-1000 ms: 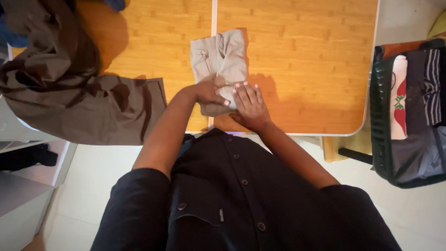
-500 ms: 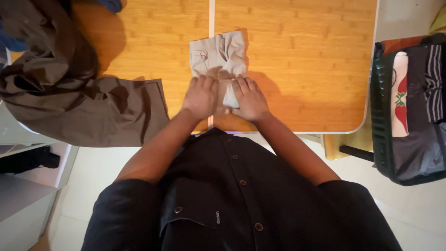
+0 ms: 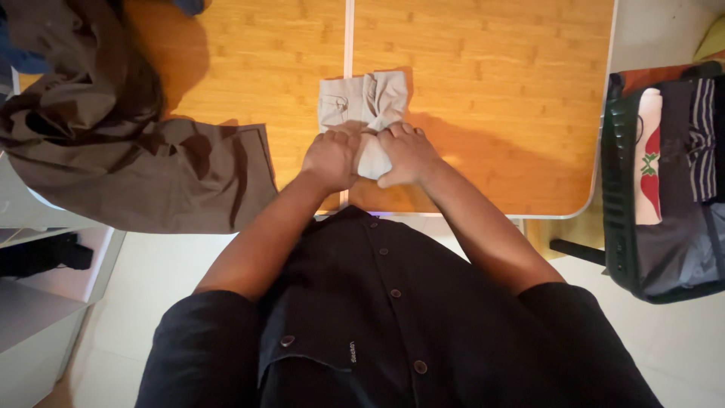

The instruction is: The person folds a pair of tan shorts on a wooden table and places the rolled garment into a suitcase alongside other folded items.

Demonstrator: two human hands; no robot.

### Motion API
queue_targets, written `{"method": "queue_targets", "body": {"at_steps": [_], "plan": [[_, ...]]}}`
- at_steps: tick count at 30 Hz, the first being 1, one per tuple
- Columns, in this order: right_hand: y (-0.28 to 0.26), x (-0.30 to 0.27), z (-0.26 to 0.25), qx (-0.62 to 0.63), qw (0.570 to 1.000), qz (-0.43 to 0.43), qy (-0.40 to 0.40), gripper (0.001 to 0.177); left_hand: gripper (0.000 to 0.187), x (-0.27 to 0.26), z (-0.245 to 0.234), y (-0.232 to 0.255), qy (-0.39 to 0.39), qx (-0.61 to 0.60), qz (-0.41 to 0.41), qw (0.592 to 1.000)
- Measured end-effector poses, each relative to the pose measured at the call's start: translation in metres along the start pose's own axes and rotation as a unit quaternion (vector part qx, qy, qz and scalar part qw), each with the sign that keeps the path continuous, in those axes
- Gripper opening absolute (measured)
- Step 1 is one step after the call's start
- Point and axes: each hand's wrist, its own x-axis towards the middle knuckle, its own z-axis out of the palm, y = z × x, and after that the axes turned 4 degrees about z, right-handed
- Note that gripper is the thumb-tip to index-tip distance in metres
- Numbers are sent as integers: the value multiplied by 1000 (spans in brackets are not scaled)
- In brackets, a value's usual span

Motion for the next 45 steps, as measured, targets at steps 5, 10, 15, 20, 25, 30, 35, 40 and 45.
{"method": "queue_targets", "body": {"at_steps": [5, 10, 15, 20, 25, 30, 35, 40, 45], "plan": [[-17, -14, 20, -46, 986, -35, 159, 90, 92, 8, -24, -3, -73, -58, -42, 995], [-22, -18, 50, -133, 929, -67, 339, 70, 75, 8, -14, -18, 35, -157, 42, 986], [-9, -6, 18, 28, 995, -46, 85, 64, 56, 17, -22, -21, -138, -156, 10, 978], [-7, 8, 2, 17, 999, -35, 7, 72, 78, -3, -30, -17, -32, -342, -54, 938], [2, 30, -1, 19, 998, -29, -45, 88, 89, -20, -11, 2, 111, -38, 32, 993], [-4, 43, -21, 29, 988, 16, -151, 78, 99, -22, 24, 20, 127, 144, 11, 981], [-3, 44, -34, 134, 967, 70, -204, 82, 59, -2, 44, 4, 150, 278, 19, 949], [1, 40, -32, 211, 948, 142, -192, 95, 63, 8, 35, 4, 100, 241, 9, 965], [3, 26, -13, 55, 997, -52, 18, 106, 74, 22, 16, 3, -16, 149, -11, 989]]}}
